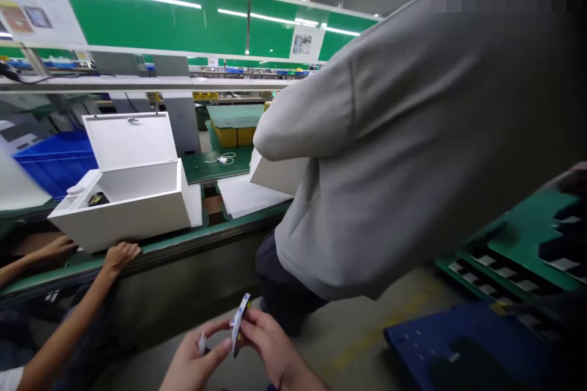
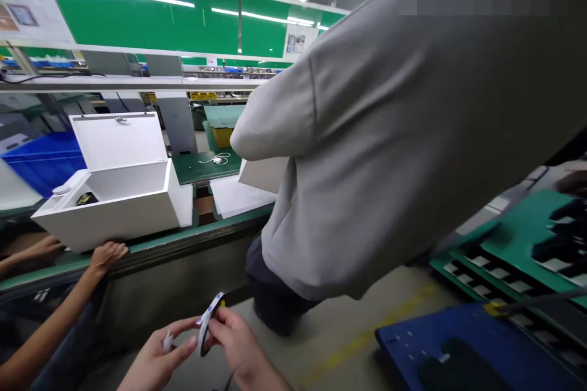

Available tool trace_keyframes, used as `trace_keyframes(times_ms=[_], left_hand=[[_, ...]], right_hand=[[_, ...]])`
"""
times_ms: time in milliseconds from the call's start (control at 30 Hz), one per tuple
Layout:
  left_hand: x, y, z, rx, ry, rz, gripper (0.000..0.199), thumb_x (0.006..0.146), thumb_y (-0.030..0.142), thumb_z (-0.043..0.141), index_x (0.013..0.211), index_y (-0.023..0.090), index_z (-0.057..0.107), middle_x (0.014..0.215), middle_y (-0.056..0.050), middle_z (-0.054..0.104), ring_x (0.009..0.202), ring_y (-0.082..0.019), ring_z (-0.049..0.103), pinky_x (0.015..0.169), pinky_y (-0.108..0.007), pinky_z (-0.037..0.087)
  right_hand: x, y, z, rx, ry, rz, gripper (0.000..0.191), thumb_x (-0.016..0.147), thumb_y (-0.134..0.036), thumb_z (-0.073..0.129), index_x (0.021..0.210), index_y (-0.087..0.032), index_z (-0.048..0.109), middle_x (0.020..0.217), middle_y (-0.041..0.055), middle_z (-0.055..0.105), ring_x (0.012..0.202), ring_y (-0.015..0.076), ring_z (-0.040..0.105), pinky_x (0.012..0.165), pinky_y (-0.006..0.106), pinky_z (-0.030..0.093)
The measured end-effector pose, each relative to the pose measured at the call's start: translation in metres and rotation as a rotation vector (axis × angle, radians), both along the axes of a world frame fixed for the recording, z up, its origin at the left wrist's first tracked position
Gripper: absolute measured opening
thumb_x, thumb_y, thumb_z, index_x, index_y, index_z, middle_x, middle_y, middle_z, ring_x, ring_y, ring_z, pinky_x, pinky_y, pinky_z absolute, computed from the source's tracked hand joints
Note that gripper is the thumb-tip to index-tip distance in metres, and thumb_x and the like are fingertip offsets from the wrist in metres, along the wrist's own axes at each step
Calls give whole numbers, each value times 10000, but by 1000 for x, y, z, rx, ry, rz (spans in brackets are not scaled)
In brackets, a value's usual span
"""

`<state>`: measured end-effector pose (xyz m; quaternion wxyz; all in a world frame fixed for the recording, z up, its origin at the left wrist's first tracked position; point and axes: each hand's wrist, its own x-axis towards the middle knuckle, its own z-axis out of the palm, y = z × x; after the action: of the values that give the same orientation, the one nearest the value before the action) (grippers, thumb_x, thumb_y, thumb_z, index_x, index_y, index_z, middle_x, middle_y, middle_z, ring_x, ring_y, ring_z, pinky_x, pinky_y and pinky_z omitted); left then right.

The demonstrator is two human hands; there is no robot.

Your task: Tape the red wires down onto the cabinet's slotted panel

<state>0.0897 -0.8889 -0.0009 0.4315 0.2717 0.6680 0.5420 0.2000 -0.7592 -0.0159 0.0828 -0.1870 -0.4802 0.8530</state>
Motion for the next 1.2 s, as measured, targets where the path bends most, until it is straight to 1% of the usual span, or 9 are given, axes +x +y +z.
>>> trace_keyframes(times_ms=[167,300,400,500,667,767,933,1067,1200], left_hand=[[-19,-26,8,79,-64,-28,422,758,396,626,1091,137,646,1076,-122,659,990,-228,585,921,-340,405],[-28,-38,18,87,-84,-106,361,765,345,626,1051,129,665,957,-99,682,919,-207,595,899,-325,399],[-25,-40,21,60,-150,-204,371,741,359,648,1028,126,677,715,-56,661,801,-188,596,823,-311,432],[-14,-38,20,-22,-194,-326,423,716,390,665,1054,136,673,499,-1,549,601,-151,537,661,-275,446],[21,-28,22,-62,-250,-486,402,697,370,687,1035,151,686,407,48,423,439,-84,380,511,-215,373],[53,-16,24,-53,-278,-544,328,665,346,717,935,158,717,434,42,451,466,-81,407,544,-214,396],[134,6,13,-18,-300,-632,299,625,322,752,870,154,722,668,-38,651,785,-178,592,816,-300,440],[230,25,-4,-15,-281,-687,325,628,321,750,888,131,704,872,-95,695,830,-203,606,816,-322,439],[340,47,-11,-23,-224,-734,375,643,320,740,961,129,686,960,-113,691,914,-219,601,812,-308,436]], right_hand=[[-30,-36,18,57,-35,-38,308,769,-383,627,888,-104,684,784,60,638,688,112,535,672,251,411],[-26,-57,29,200,-87,-126,265,760,-367,637,808,-115,703,671,21,613,599,81,470,603,222,372],[-6,-70,36,291,-147,-195,248,779,-354,618,826,-127,708,695,25,633,652,102,512,651,241,401],[23,-82,43,305,-170,-271,260,786,-346,612,917,-141,703,776,39,662,764,142,572,757,287,441],[76,-97,51,372,-235,-411,265,774,-330,628,957,-152,698,883,60,672,859,178,597,840,340,452],[113,-99,49,379,-244,-477,264,755,-328,650,951,-156,695,927,62,669,870,178,597,849,339,451],[193,-98,31,347,-287,-597,328,678,-333,724,939,-143,668,900,60,669,839,178,601,815,324,463],[283,-91,15,347,-334,-712,325,691,-363,709,917,-137,648,885,70,669,831,189,605,806,332,464],[398,-78,13,333,-332,-820,269,762,-380,634,905,-152,626,915,76,663,857,190,597,849,350,441]])
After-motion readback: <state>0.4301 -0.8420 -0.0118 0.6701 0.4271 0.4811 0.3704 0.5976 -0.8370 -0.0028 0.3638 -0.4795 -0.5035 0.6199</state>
